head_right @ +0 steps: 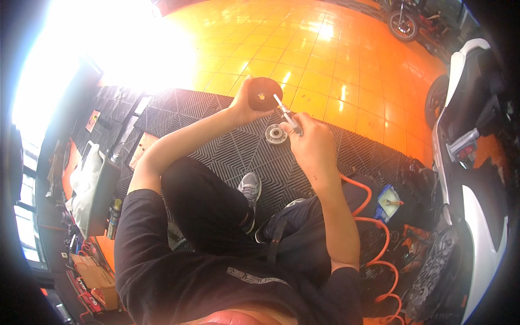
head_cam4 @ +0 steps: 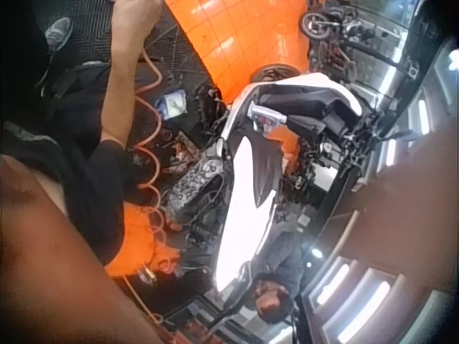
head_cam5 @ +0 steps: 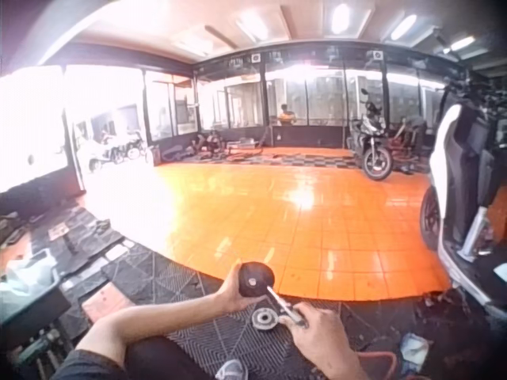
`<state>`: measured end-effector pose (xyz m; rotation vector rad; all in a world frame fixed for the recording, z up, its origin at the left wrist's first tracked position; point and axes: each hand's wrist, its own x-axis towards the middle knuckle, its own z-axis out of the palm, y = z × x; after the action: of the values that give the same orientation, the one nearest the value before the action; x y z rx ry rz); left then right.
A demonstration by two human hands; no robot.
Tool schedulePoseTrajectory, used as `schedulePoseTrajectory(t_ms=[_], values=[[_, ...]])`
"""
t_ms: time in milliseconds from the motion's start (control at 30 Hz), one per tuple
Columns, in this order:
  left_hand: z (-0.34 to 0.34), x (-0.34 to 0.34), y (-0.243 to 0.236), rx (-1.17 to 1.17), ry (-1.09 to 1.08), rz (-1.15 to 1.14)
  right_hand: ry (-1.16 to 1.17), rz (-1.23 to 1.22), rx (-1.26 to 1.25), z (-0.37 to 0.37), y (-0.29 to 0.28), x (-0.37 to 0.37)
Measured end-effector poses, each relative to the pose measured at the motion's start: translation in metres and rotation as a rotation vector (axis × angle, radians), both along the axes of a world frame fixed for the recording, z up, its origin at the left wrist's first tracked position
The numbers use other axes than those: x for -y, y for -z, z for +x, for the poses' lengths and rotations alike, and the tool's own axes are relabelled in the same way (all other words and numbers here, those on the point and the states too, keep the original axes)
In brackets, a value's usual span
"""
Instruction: The person sits on the floor of a workshop and uses a screwdriver to disassemble and clean various metal components of a scooter's variator system. They handle multiple pulleys and weights, using a tool to scrape or adjust parts, and occasionally wipe them with a cloth.
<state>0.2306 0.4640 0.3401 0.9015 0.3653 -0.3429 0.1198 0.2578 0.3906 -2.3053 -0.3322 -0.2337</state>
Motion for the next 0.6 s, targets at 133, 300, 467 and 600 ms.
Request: schedulePoseTrajectory(t_ms=[133, 300, 467, 600], values=[[0.007, 0.0, 0.012, -0.016, 0.019, -0.085, 0.056, -0.164, 0.01, -0.003, -0.004, 0.008], [0.008, -0.011, 0.01, 0.001, -0.039, -0.076, 0.055, -0.201, -0.031, -0.002, 0.001, 0.023], [0.003, -0.015, -0.007, -0.018, -0.04, -0.134, 0.095, -0.046, -0.124, 0.008, 0.006, 0.041], [0.001, -0.015, -0.016, 0.019, 0.11, -0.241, 0.343, -0.105, -0.067, 0.03, 0.026, 0.082]])
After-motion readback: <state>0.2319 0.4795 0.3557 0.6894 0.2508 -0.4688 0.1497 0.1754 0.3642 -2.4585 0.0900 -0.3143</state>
